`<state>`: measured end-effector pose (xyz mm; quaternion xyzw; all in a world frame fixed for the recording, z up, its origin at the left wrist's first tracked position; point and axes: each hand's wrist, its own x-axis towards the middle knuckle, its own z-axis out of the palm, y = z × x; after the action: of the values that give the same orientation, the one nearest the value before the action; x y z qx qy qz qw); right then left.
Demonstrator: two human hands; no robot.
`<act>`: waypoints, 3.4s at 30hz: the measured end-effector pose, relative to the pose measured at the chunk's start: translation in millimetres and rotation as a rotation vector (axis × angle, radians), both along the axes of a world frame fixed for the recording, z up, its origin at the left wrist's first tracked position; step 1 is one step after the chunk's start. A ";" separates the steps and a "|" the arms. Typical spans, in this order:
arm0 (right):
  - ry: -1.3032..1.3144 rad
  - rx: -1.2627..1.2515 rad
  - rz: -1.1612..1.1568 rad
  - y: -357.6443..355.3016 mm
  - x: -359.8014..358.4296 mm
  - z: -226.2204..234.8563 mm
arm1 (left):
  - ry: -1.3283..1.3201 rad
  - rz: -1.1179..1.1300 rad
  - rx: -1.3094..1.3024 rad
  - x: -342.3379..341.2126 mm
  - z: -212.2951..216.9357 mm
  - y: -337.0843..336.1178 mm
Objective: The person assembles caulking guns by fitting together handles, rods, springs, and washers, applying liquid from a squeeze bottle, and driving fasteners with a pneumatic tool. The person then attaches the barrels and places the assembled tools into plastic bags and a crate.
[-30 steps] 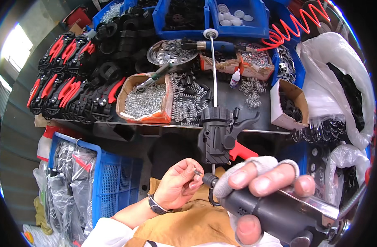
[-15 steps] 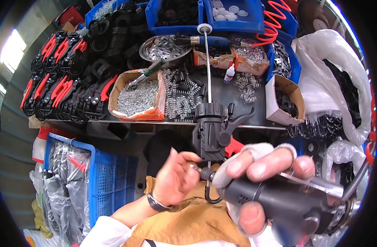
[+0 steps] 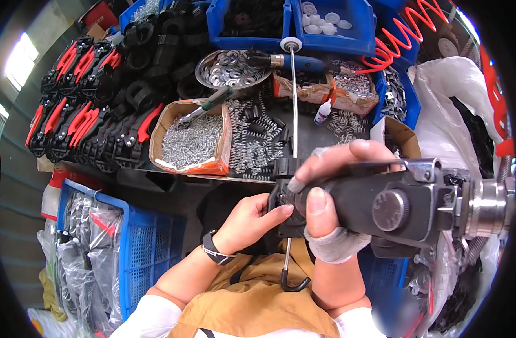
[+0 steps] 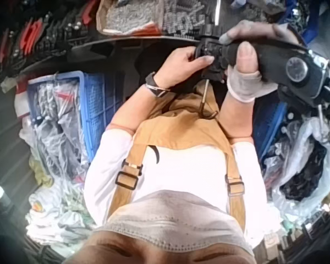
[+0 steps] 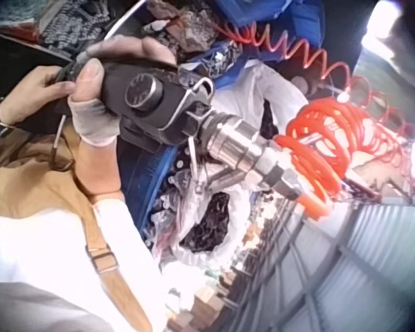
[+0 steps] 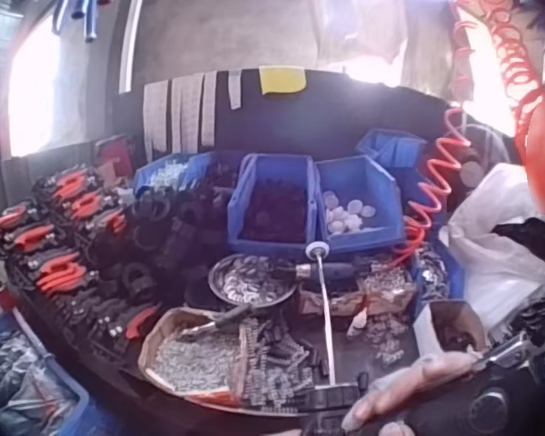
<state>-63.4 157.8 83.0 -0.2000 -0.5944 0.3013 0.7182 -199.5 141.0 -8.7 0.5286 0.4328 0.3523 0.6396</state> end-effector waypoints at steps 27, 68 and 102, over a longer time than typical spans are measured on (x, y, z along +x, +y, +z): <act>0.201 0.025 0.084 -82.9 16.2 23.7 | -0.963 0.168 -0.510 -0.1 10.2 -68.2; 0.177 0.070 0.071 -91.5 8.8 6.4 | -0.694 0.269 -0.343 21.1 15.3 -85.6; 0.231 0.218 0.025 -69.9 41.6 20.3 | -0.845 0.226 -0.482 4.5 24.1 -60.0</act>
<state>-21.8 88.0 103.4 -0.0776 -0.5396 0.2649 0.7954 -195.0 81.0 15.4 0.1266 0.2595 0.4929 0.8208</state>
